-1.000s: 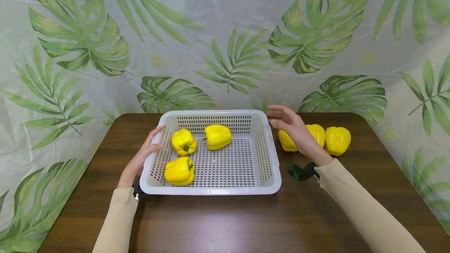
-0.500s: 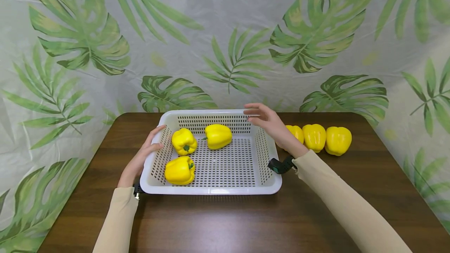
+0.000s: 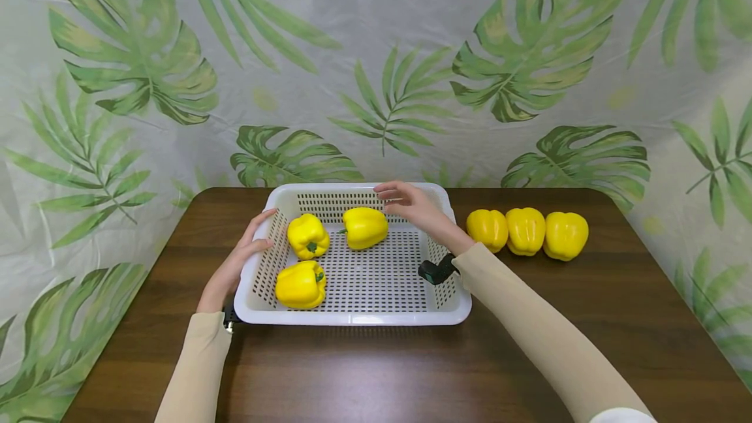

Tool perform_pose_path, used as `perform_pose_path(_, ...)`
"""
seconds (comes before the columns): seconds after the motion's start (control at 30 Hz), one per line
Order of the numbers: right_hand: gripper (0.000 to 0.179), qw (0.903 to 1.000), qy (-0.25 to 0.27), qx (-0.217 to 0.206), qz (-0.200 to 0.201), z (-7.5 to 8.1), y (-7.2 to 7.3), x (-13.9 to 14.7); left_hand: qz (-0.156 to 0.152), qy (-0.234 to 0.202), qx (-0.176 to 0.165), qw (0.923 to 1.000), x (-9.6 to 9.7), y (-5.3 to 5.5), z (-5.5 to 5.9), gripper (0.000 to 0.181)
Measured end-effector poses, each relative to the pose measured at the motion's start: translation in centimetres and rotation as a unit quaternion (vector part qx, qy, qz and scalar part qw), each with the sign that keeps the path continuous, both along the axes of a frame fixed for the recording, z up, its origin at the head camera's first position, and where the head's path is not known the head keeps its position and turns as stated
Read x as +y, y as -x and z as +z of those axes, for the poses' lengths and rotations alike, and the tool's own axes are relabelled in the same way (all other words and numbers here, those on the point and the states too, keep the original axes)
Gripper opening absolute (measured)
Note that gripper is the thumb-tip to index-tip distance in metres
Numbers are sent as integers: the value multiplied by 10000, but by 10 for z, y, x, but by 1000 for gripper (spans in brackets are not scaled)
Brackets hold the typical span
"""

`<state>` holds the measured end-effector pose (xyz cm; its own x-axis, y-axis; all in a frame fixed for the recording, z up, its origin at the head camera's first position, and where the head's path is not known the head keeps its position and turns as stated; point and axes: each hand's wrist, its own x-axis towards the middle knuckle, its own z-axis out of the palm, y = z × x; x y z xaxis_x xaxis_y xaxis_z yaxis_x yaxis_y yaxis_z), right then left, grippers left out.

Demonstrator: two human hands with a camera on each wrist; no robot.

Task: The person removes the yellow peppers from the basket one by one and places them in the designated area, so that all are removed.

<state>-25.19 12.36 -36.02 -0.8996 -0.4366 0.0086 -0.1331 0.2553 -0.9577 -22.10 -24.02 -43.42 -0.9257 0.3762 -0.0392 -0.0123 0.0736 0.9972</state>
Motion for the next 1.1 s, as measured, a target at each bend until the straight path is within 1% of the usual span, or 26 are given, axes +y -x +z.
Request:
perform_pose_path(0.13,40,9997,-167,-116,97,-5,4,-9,-3,-28,-9,10000,0,0,0,61)
perform_pose_path(0.3,40,9987,-463,-156,144,-9,10,-19,7,-10,18,10000,-1,0,1,60)
perform_pose_path(0.47,40,9967,-796,-146,81,-14,15,-28,20,-13,36,10000,0,0,1,60)
perform_pose_path(0.57,40,9954,-956,-62,77,-17,17,-31,14,-11,28,10000,0,1,1,60)
perform_pose_path(0.73,41,9917,-1281,43,12,-20,18,-36,9,1,40,10000,0,1,0,61)
perform_pose_path(0.87,41,9876,-1565,16,-98,-21,19,-38,0,6,53,10000,0,2,0,61)
perform_pose_path(0.93,42,9860,-1659,-62,-116,-22,19,-39,-1,13,46,10000,0,1,0,60)
perform_pose_path(1.1,45,9839,-1782,-120,-16,-26,19,-41,-12,6,82,10000,0,1,-1,60)
